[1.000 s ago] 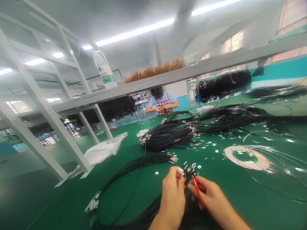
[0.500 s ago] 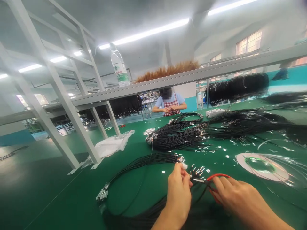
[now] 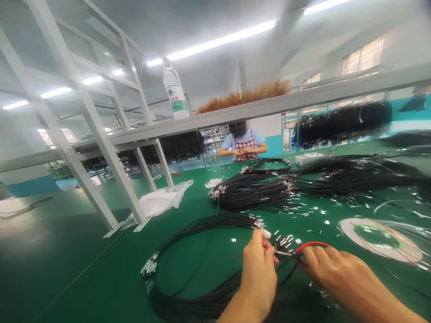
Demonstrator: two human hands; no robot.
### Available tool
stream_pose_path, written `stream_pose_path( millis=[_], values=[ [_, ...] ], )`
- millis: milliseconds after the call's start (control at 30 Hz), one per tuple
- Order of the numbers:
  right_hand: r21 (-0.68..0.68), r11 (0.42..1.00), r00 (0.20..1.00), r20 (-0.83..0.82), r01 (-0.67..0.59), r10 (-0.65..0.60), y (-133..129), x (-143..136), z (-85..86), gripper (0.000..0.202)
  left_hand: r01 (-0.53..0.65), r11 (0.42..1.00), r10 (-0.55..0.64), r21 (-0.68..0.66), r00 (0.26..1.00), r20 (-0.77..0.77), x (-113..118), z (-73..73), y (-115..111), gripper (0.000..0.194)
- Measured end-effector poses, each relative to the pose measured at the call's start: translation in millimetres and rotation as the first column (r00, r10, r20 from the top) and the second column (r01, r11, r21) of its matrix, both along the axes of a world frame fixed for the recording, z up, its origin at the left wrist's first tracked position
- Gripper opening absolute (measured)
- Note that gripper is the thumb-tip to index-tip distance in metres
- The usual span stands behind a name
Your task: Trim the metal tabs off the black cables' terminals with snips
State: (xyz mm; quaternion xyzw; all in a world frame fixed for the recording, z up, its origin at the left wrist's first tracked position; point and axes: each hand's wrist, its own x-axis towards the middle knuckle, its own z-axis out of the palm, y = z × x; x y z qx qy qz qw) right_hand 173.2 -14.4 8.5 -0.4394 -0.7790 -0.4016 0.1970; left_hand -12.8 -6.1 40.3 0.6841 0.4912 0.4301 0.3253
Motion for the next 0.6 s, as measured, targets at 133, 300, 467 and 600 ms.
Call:
stream_pose_path(
  millis=[133, 300, 467, 600],
  values=[
    [0.004, 1.0, 1.0, -0.009, -0.008, 0.008, -0.1, 0.4, 1.8, 0.019, 0.007, 1.0, -0.007, 0.004, 1.0, -0.002, 0.0, -0.1, 0.3, 0.014],
    [-0.028, 0.999, 1.0, 0.01, -0.029, 0.03, -0.2, 1.3, 2.4, 0.018, 0.008, 1.0, -0.007, -0.014, 1.0, 0.015, 0.9, 0.1, -0.3, 0.013],
    [-0.037, 0.999, 0.999, -0.024, -0.03, 0.029, -0.1, 2.0, 1.3, 0.02, 0.014, 1.0, -0.014, -0.012, 1.0, 0.006, 2.0, 0.3, -1.3, 0.013],
    [-0.056, 0.998, 1.0, 0.009, 0.008, -0.008, -1.2, -1.9, 4.7, 0.02, 0.014, 1.0, -0.014, -0.022, 1.0, 0.003, 2.8, 0.9, -2.3, 0.012]
  ],
)
